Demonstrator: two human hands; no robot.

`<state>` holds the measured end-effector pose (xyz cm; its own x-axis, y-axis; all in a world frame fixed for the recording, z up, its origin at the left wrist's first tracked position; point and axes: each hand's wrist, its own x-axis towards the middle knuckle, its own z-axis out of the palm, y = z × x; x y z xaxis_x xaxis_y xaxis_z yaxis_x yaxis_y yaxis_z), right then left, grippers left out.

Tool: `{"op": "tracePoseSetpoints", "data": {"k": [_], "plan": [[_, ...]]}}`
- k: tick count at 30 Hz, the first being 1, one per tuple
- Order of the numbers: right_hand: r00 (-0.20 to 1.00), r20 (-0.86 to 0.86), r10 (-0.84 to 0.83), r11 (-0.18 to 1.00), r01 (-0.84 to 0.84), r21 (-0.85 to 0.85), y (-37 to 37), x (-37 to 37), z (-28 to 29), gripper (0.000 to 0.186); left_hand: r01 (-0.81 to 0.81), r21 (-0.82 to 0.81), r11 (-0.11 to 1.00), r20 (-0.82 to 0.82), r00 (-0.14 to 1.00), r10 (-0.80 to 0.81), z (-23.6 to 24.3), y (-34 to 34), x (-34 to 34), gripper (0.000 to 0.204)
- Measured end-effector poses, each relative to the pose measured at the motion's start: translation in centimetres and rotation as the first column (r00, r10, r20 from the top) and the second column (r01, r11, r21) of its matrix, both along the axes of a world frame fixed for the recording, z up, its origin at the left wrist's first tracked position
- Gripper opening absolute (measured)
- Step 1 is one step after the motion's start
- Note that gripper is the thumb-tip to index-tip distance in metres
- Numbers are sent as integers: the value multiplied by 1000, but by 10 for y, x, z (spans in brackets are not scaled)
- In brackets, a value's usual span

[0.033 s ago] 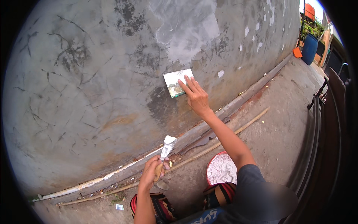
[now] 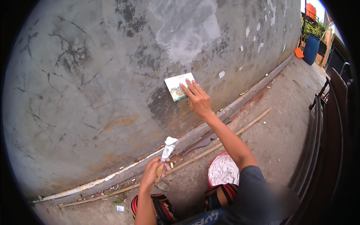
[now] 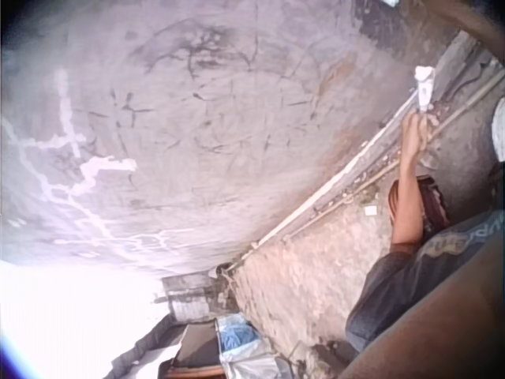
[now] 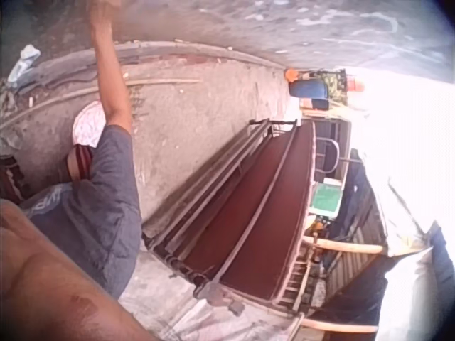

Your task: The person applies white plaster to a concrete wall using a putty knife and a trowel. They repeatedly scoop plaster from a red bucket and spread it onto the wall surface in small sections.

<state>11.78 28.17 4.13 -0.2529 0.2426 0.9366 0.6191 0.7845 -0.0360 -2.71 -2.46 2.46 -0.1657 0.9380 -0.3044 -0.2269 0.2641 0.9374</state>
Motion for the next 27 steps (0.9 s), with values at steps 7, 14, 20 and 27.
{"op": "tracePoseSetpoints", "data": {"k": [7, 14, 20, 27], "plan": [[965, -262, 19, 997, 0, 75, 25, -21, 53, 70, 11, 21, 1000, -9, 1000, -11, -2, 2, -2, 27], [961, -277, 15, 1000, -10, 19, 27, -63, -6, 65, -7, -5, 1000, 2, 1000, 7, 2, 5, 3, 27], [992, -127, 15, 998, -22, -57, -12, -19, -18, 63, 9, 13, 1000, 5, 1000, -9, -3, 4, 2, 27], [972, -205, -114, 993, 120, 15, 31, -2, 79, 73, -3, 0, 1000, -19, 1000, 3, -1, 5, 4, 28]]}}
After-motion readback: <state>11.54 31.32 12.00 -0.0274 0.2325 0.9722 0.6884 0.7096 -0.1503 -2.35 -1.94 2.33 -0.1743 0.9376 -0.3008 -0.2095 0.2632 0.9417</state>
